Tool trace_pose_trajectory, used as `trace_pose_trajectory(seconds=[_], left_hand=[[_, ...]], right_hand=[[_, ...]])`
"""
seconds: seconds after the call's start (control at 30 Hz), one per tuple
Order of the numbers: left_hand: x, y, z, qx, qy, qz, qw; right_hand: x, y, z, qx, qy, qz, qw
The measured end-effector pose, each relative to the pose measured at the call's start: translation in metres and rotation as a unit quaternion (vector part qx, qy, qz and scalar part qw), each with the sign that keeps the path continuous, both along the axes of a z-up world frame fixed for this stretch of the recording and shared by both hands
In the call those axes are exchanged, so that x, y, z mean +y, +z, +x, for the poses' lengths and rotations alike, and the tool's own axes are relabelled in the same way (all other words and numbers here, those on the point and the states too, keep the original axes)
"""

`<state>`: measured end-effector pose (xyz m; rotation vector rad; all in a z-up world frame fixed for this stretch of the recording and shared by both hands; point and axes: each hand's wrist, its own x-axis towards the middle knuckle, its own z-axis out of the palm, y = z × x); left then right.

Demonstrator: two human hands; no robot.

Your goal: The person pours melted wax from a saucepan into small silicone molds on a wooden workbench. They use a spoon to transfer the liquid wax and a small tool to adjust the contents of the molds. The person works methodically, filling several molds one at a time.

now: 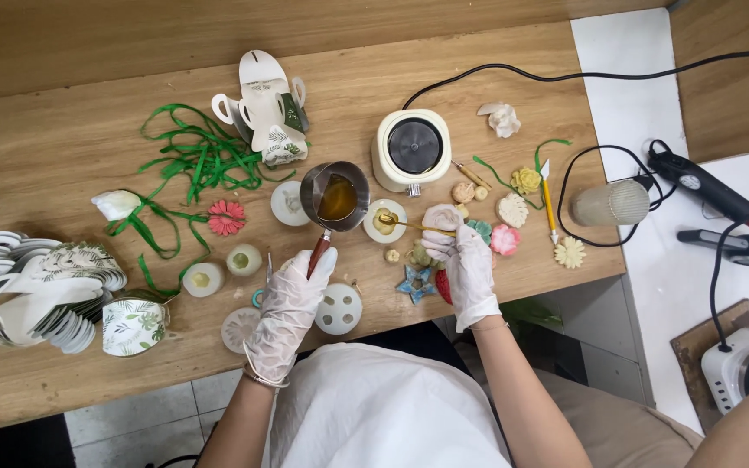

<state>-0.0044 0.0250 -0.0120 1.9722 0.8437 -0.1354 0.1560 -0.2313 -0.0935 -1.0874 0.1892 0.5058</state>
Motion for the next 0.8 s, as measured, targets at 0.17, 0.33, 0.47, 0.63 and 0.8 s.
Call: trace_pose_trajectory(seconds=[0.17,0.33,0.47,0.63,0.8], left_hand=[[-0.015,0.004,-0.002,-0.055,0.003,0.051,0.997],[-0.031,0.038,0.004,0.036,0.059,-0.047,0.997],[-0.046,0.023,-0.005,0.011,0.101,-0.016,0.995],[-0.049,0.009,0.001,-0.003,0.118,0.042,0.992],[-0.053,0.019,0.007,0.014,0.107,0.092,0.99]], right_hand=[[0.003,-0.003,0.01,-0.014,0.044,-0.043,0.998],[-0.002,0.013,0.024,0.008,0.041,-0.04,0.998],[0.009,0.077,0.021,-0.014,0.042,0.046,0.998],[0.036,0.099,0.029,-0.101,0.114,-0.038,0.988],[0.05,0.089,0.036,-0.158,0.218,-0.079,0.96]])
